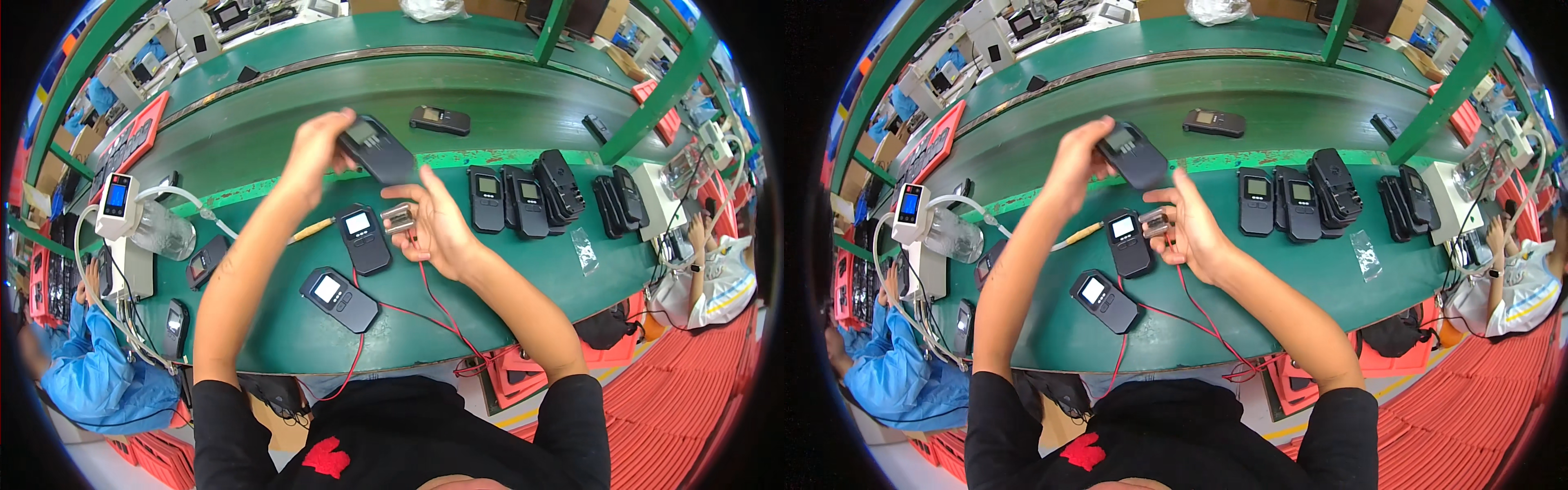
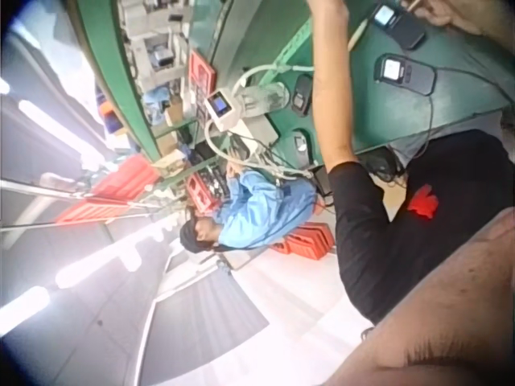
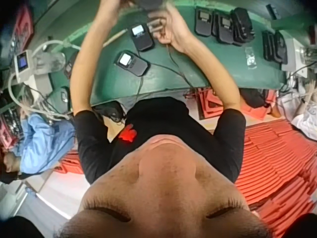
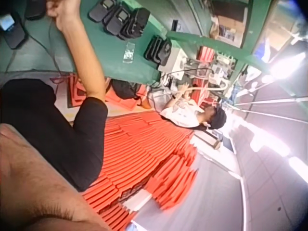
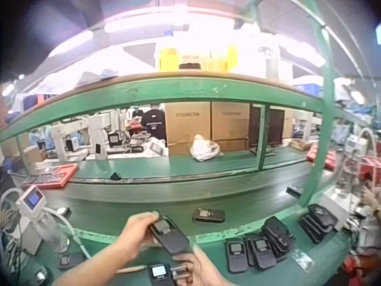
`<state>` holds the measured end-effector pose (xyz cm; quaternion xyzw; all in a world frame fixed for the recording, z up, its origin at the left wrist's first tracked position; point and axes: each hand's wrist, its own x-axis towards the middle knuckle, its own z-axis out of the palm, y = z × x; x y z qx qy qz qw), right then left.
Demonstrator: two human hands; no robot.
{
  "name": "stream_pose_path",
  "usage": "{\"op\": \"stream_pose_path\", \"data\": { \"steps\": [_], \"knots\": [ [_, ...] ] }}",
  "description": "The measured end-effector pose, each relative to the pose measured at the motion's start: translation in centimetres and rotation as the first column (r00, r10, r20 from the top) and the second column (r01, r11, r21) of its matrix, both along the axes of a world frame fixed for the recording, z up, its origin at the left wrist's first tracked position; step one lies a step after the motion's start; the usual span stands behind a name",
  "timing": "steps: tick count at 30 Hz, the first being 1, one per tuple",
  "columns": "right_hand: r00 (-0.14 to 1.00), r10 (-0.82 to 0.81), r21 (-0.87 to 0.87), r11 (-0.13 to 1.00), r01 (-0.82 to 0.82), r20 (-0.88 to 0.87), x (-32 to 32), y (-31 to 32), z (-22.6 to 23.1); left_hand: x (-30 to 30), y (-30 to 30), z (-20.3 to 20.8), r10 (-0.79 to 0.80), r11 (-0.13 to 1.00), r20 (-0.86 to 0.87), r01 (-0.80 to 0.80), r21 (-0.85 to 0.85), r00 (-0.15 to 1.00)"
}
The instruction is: Assembling and testing handheld electronic terminals by inserting batteries and checking components on a production line.
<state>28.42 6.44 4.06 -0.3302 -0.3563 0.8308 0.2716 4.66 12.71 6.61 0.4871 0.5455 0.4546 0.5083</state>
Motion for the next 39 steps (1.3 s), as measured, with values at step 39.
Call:
{"op": "stream_pose_path", "data": {
  "steps": [39],
  "knots": [
    [0.976, -0.203, 0.477, 0.867, 0.142, 0.08, -2.5, -1.7, -0.2, -0.6, -12.3, -3.8, 0.442, 0.657, -0.47, 0.081, 0.75, 0.764]
  ]
}}
